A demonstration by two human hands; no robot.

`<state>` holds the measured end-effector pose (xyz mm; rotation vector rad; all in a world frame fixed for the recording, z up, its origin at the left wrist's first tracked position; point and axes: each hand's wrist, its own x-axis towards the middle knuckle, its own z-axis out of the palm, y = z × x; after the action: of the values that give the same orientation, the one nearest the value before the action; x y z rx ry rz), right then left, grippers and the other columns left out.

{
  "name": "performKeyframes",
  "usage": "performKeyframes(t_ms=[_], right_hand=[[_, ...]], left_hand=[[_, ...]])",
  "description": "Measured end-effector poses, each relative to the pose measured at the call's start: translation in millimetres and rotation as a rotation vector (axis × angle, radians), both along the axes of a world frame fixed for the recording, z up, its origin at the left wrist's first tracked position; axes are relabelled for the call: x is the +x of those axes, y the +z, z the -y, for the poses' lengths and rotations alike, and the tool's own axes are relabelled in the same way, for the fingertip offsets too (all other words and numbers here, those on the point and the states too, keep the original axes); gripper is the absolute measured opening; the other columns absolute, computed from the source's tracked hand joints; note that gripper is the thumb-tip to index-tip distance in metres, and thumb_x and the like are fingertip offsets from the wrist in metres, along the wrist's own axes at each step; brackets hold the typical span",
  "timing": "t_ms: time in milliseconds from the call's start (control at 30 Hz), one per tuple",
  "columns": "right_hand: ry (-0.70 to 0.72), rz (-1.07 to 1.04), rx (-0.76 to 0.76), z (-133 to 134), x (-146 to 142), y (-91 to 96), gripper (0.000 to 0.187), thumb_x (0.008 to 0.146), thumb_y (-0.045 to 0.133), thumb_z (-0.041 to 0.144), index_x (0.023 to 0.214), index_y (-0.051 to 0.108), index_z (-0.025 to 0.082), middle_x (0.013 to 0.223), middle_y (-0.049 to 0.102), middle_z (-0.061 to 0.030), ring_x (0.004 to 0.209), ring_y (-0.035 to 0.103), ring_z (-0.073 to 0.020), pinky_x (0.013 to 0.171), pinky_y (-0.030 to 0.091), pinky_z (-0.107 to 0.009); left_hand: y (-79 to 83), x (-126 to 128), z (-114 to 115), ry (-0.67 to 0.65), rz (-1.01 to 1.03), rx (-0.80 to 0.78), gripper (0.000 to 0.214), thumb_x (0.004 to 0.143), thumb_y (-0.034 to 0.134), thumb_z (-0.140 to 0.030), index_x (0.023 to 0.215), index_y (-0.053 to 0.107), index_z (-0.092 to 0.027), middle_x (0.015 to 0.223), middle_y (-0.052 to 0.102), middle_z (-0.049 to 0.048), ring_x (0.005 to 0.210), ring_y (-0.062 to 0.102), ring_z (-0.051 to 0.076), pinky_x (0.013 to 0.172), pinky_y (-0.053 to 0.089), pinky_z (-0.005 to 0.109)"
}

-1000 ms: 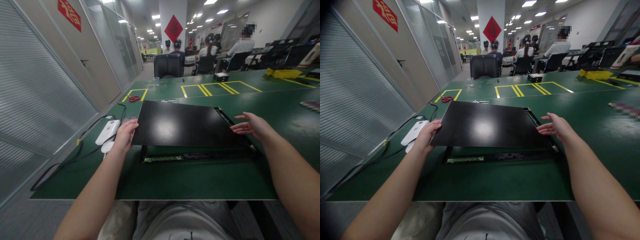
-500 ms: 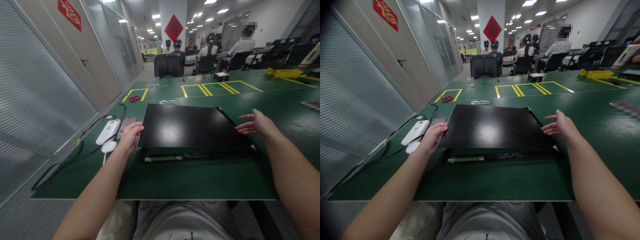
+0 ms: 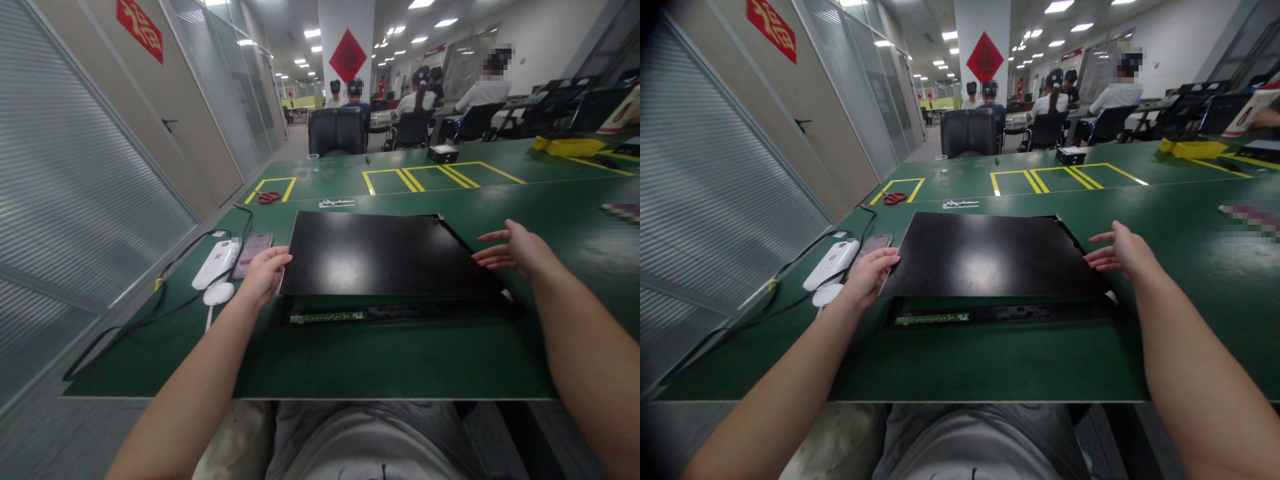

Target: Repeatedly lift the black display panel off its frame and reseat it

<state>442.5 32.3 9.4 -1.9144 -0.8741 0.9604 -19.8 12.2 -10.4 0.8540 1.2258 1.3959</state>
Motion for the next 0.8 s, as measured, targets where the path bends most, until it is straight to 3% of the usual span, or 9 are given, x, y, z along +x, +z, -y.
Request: performKeyframes(t_ms=[433,800], right_hand=[[0.013,0.074,0.003,-0.9,-3.1,-1.3,0.044,0.100,0.023,0.039,0.098,0.060,0.014,0.058,0.066,-0.0139,0.050,0.065,-0.0218,0.044,0.048,-0.026],[0.060,0.176,0.020,-11.9,12.2,-19.5,0.040,0.098,0.033,0.044,0.092,0.061,0.016,0.061,0.068,-0.0124,0.053,0.067,-0.0226,0.047,0.053,-0.029]], left_hand=[[-4.1,2.5,-1.7,-0.033,-0.025,-0.036,0.028,0.053,0.080,-0.012,0.079,0.069,-0.014,0.072,0.070,0.0028,0.061,0.060,0.011,0.056,0.048,0.021],[-14.9,-0.4,-4.0,-0.066,-0.094,-0.095,0.034,0.052,0.082,-0.017,0.083,0.069,-0.014,0.071,0.069,0.0030,0.055,0.060,0.011,0.051,0.045,0.021]])
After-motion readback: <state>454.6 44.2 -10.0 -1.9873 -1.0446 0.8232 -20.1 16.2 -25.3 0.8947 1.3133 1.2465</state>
